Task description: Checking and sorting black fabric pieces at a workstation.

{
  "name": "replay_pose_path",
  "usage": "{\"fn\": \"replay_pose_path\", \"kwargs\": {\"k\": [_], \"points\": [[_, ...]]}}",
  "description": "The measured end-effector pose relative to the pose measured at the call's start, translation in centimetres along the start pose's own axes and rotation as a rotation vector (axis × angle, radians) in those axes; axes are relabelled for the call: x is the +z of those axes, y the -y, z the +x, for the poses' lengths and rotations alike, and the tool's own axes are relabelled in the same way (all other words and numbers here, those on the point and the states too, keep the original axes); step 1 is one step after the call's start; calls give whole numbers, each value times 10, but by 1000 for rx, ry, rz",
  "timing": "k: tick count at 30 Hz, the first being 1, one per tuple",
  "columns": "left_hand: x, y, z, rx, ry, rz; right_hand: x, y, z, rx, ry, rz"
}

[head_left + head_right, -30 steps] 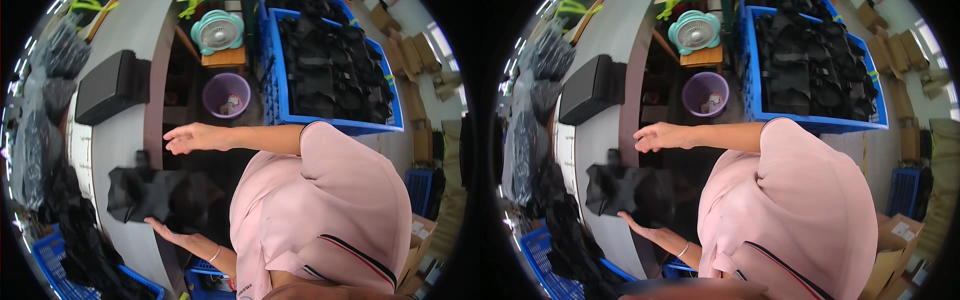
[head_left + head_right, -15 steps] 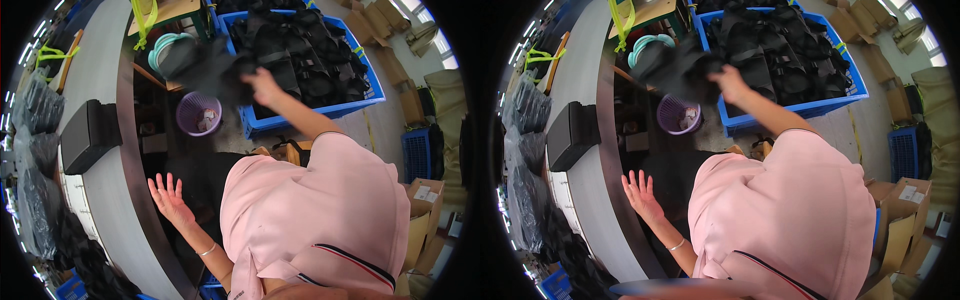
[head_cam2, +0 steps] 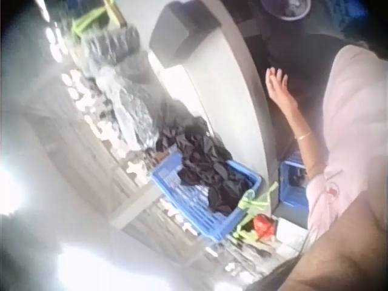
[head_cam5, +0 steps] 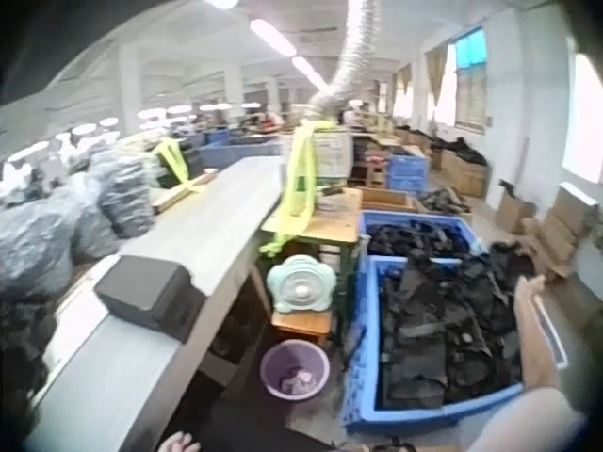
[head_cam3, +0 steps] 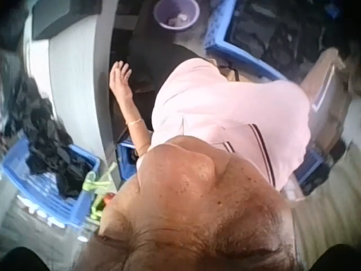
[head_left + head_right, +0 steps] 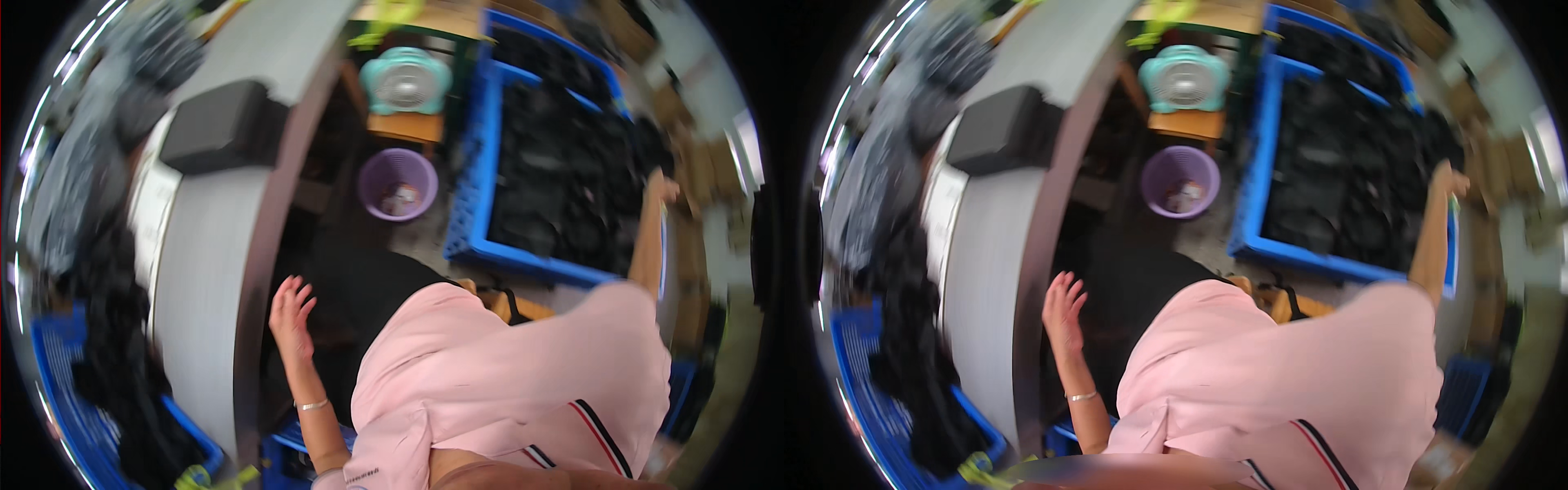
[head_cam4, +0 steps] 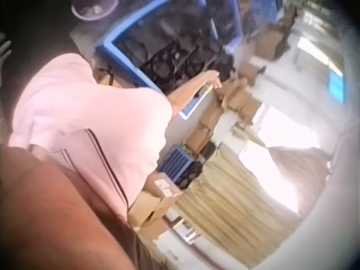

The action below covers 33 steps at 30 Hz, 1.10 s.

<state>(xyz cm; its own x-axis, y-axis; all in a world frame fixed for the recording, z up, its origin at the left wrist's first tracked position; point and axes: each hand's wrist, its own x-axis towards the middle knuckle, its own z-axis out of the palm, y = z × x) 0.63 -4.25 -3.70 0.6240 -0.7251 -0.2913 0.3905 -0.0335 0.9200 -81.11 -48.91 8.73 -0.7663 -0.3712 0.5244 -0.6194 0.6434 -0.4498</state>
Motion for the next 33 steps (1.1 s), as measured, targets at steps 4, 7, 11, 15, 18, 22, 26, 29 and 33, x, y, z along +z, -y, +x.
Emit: {"fn": "replay_pose_path", "kwargs": {"k": [4, 7, 11, 15, 18, 22, 26, 29, 33], "points": [[-6, -7, -20, 14, -97, -2, 82, 95, -274, -590, 288, 609], [-31, 1, -35, 48, -182, -35, -18, 197, -493, -937, 739, 1124], [-62, -7, -59, 121, -328, -57, -178, 279, -666, -1609, 966, 1323], [-90, -39, -64, 242, -405, -52, -248, 336, -794, -1811, 1157, 1457], [-117, -79, -49, 291, -491, 92, -270, 358, -864, -1845, 1205, 1507], [-191, -123, -4, 520, -704, 683, -287, 352, -884, -1965, 920, 1320], [-277, -143, 47, 708, -1130, 1099, -294, 351, -882, -1853, 1060, 1339], [-293, -171, 62, 884, -1494, 1265, -291, 355, -878, -1849, 1062, 1283], [-352, -180, 34, 608, -1515, 1568, -295, 354, -880, -1854, 1051, 1324]]}}
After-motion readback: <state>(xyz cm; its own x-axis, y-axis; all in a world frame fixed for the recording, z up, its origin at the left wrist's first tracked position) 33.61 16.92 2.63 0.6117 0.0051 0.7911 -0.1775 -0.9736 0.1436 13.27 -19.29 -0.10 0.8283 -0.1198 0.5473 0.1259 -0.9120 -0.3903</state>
